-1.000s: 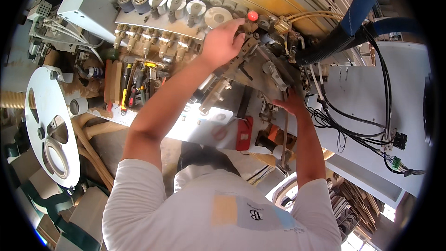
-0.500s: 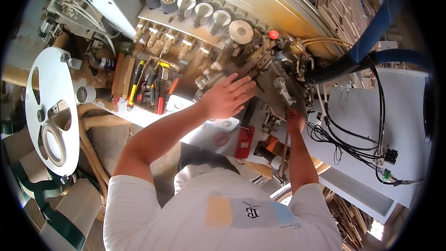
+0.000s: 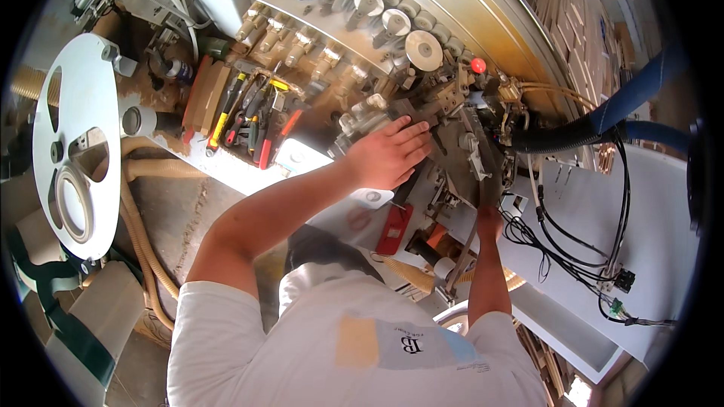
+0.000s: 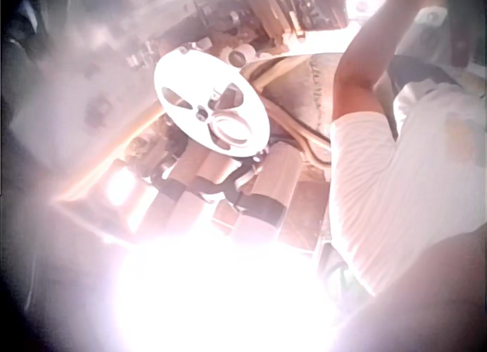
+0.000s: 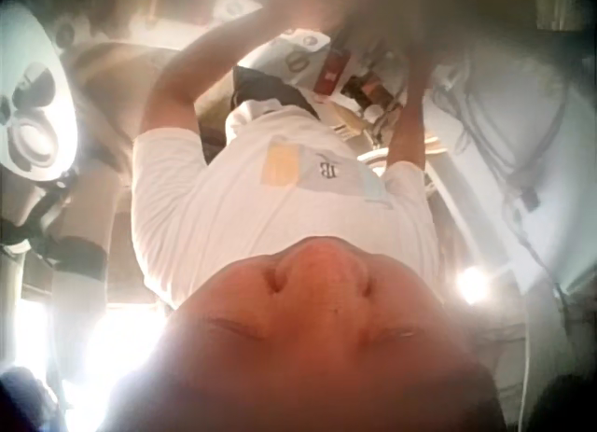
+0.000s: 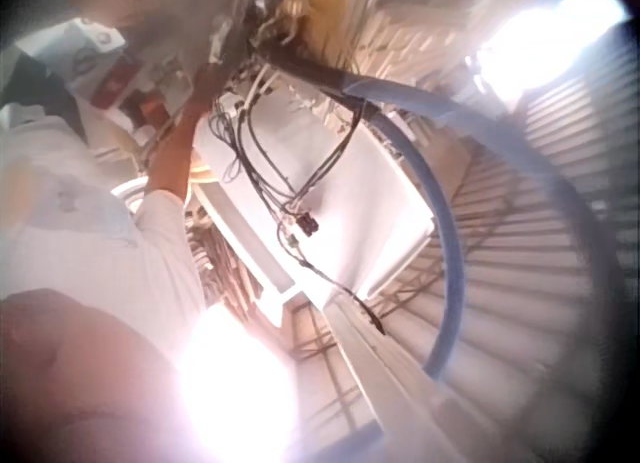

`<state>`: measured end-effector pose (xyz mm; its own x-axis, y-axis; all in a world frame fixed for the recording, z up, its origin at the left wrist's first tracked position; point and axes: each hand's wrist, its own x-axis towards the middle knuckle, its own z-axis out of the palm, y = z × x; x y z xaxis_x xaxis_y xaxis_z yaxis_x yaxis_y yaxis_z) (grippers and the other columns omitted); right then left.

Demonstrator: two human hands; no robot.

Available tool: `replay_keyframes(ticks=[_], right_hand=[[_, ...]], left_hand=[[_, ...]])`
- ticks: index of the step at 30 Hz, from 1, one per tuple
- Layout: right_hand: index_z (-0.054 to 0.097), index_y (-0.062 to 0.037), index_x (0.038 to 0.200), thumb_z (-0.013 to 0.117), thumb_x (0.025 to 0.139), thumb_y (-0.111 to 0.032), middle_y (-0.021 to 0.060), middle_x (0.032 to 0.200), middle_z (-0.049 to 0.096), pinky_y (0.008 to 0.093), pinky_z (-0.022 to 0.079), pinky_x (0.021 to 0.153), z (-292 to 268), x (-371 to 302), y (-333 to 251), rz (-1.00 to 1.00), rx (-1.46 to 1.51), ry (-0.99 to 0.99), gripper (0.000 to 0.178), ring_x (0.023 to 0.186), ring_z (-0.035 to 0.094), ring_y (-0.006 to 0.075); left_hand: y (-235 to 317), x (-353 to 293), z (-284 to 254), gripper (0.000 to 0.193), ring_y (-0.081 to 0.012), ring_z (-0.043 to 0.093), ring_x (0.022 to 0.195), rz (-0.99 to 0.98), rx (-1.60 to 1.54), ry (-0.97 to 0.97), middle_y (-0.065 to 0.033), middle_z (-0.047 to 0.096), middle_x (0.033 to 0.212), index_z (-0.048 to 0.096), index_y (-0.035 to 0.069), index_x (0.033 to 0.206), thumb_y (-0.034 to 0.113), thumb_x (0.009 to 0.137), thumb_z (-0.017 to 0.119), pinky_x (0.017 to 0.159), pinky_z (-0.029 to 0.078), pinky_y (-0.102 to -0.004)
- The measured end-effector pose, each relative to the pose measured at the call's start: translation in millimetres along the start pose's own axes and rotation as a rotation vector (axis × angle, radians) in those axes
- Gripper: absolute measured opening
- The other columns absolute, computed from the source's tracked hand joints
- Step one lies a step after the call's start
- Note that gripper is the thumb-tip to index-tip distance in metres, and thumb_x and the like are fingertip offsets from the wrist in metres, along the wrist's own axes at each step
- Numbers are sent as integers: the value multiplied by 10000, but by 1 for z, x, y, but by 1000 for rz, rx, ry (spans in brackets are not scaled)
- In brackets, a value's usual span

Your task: The person moves a long white strip and a metal frame across a workshop floor. They then walk to a machine, pick up a circular wooden component, and place it into a perforated tray. Finally, they interact with a machine control panel and pick up a large wooden panel.

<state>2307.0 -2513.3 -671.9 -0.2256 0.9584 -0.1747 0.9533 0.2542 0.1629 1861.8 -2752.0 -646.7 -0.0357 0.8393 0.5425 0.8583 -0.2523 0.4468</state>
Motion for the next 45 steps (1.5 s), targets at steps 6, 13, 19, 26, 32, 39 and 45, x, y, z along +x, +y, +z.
replay_keyframes(ticks=[6, 13, 19, 26, 32, 39, 45], right_hand=[[746, -150, 1061, 708, 904, -459, 140, 958, 749, 481, 559, 816, -17, -8, -1, -125, 92, -5, 348, 960, 723, 356], [770, -118, 970, 700, 903, -443, 162, 1031, 743, 491, 534, 865, 0, 51, -38, -111, 172, 106, 340, 1001, 702, 370], [791, -122, 962, 691, 911, -401, 154, 988, 744, 494, 529, 854, -5, 45, -23, -206, 11, 48, 301, 974, 696, 388], [799, -122, 976, 722, 911, -418, 149, 932, 757, 461, 539, 792, -7, 36, -29, -137, 165, 142, 313, 895, 720, 351], [803, -134, 986, 690, 923, -380, 139, 969, 755, 461, 547, 826, -13, 36, -35, -113, 136, 100, 278, 943, 718, 349], [804, -138, 993, 743, 902, -366, 136, 938, 768, 437, 551, 808, -10, 36, -29, -68, 311, 118, 253, 911, 733, 330], [805, -143, 1015, 733, 903, -437, 137, 950, 767, 464, 544, 816, -1, 40, -20, -28, 269, 110, 323, 929, 729, 336]], left_hand=[[0, -3, 5, 496, -271, 477, 1435, -15, 19, 11, -89, 615, 1403, 632, 78, 1304, 303, 865, 690, 1226, 341, -498], [-3, -4, 5, 483, -267, 461, 1447, -7, 51, -21, -91, 611, 1411, 633, 84, 1302, 307, 874, 667, 1235, 325, -495], [-3, -5, 5, 480, -266, 448, 1461, -19, 29, -45, -101, 605, 1425, 634, 79, 1299, 291, 869, 637, 1242, 306, -505], [-5, -6, 9, 473, -294, 488, 1418, -10, 29, 11, -110, 631, 1372, 648, 58, 1260, 272, 839, 611, 1210, 327, -522], [-5, -5, 8, 436, -303, 490, 1414, -11, 44, 28, -112, 647, 1343, 662, 59, 1235, 252, 850, 594, 1204, 332, -519], [-4, -2, 1, 438, -303, 465, 1437, -6, 40, -11, -103, 641, 1374, 678, 62, 1254, 239, 861, 604, 1217, 324, -511], [-1, 1, -2, 450, -294, 452, 1446, 4, 48, -76, -96, 642, 1372, 689, 61, 1244, 255, 840, 647, 1221, 324, -503]])
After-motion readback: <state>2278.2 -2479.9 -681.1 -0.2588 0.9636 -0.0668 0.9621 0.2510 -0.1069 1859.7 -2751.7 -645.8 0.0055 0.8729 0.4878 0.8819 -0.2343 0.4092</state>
